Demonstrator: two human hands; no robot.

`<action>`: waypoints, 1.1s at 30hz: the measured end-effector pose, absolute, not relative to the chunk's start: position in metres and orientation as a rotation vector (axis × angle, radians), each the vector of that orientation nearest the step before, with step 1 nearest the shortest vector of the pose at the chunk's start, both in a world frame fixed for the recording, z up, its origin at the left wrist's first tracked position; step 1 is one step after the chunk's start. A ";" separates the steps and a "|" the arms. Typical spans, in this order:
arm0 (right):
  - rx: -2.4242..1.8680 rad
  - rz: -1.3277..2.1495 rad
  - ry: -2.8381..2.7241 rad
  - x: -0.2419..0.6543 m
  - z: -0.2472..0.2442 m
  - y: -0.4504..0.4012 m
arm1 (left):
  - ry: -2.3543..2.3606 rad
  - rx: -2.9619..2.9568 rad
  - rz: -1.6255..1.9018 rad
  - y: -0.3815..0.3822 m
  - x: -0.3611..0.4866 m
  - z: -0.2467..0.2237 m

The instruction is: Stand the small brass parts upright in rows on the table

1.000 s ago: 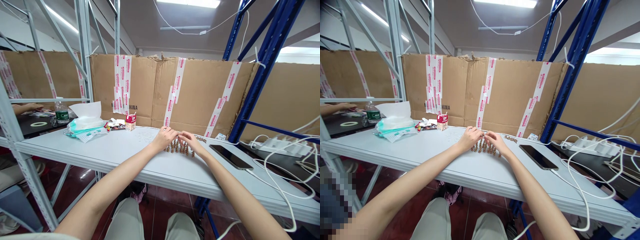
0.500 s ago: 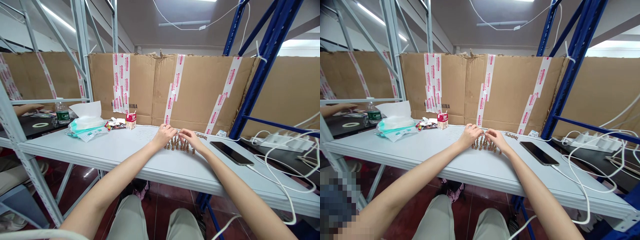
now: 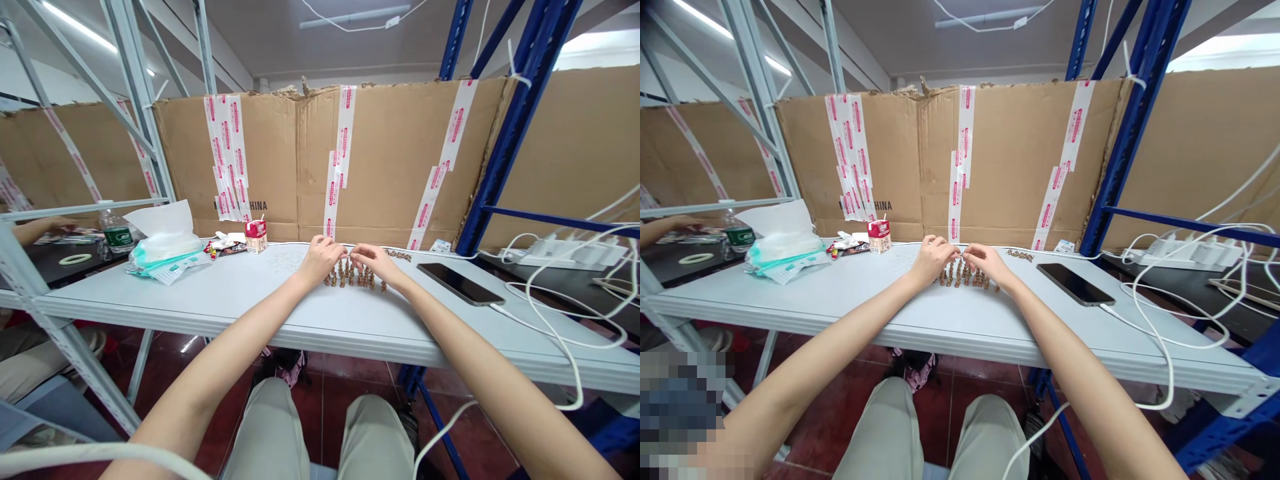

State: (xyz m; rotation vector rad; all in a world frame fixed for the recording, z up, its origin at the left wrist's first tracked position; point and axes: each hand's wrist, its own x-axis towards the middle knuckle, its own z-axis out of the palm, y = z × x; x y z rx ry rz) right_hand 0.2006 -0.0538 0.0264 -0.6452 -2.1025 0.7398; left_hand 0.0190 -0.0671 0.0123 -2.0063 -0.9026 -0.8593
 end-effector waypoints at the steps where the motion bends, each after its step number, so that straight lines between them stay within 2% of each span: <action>1: -0.635 0.734 -2.101 0.201 0.026 -0.053 | -0.900 -2.007 -0.860 -0.067 0.019 0.012; 25: -0.654 0.735 -2.052 0.200 0.031 -0.060 | -1.016 -2.069 -0.805 -0.076 0.024 0.016; 33: -0.699 0.575 -2.086 0.201 0.030 -0.061 | -1.119 -2.184 -0.859 -0.079 0.026 0.018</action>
